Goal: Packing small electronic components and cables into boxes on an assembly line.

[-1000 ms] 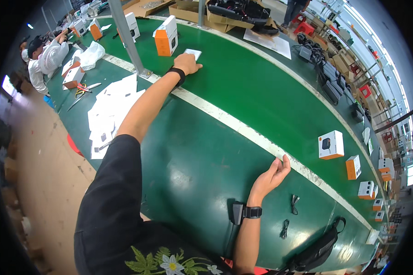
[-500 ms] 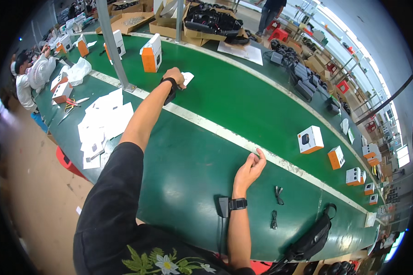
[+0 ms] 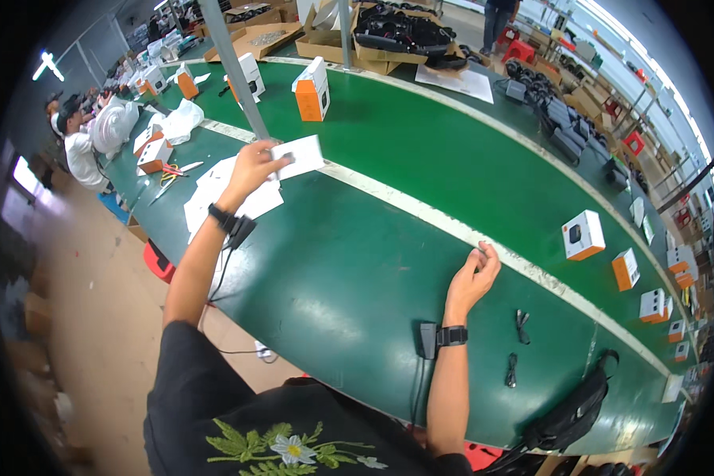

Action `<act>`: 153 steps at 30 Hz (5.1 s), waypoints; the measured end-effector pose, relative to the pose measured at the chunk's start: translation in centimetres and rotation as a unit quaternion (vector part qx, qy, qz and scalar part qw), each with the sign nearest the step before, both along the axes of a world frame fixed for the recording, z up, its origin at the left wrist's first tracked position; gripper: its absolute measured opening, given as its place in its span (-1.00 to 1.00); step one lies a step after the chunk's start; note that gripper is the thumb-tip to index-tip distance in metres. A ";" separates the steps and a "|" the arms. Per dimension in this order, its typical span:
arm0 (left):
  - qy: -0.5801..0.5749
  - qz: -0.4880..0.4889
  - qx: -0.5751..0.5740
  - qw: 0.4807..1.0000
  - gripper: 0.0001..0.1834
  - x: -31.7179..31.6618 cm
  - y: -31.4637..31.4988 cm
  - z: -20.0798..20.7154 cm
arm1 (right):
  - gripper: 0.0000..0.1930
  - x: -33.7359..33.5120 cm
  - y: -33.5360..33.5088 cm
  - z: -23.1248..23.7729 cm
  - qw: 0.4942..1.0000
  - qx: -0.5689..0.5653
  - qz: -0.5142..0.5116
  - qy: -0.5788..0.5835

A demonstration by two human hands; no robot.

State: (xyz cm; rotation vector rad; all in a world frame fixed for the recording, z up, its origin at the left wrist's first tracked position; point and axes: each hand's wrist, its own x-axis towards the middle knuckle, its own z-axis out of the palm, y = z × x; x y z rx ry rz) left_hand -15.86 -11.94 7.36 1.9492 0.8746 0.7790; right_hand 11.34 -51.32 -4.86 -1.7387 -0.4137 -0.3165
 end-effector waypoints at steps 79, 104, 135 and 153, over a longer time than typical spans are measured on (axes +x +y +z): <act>-0.054 -0.327 0.236 0.913 -0.70 6.9 -23.1 4.3 | -0.16 -3.6 1.3 2.4 0.884 0.051 0.447 0.131; 0.193 -0.195 0.648 0.710 -0.73 8.7 -23.0 2.5 | -0.11 -5.6 1.1 3.9 0.913 0.025 0.396 0.093; -0.018 -0.394 0.245 0.886 -0.43 8.0 -18.6 1.3 | -0.49 -7.1 0.8 5.0 0.952 0.001 0.228 -0.206; -0.004 -0.372 0.319 0.872 -0.61 8.2 -19.4 1.6 | -0.38 -7.1 1.0 3.6 0.964 0.000 0.222 -0.148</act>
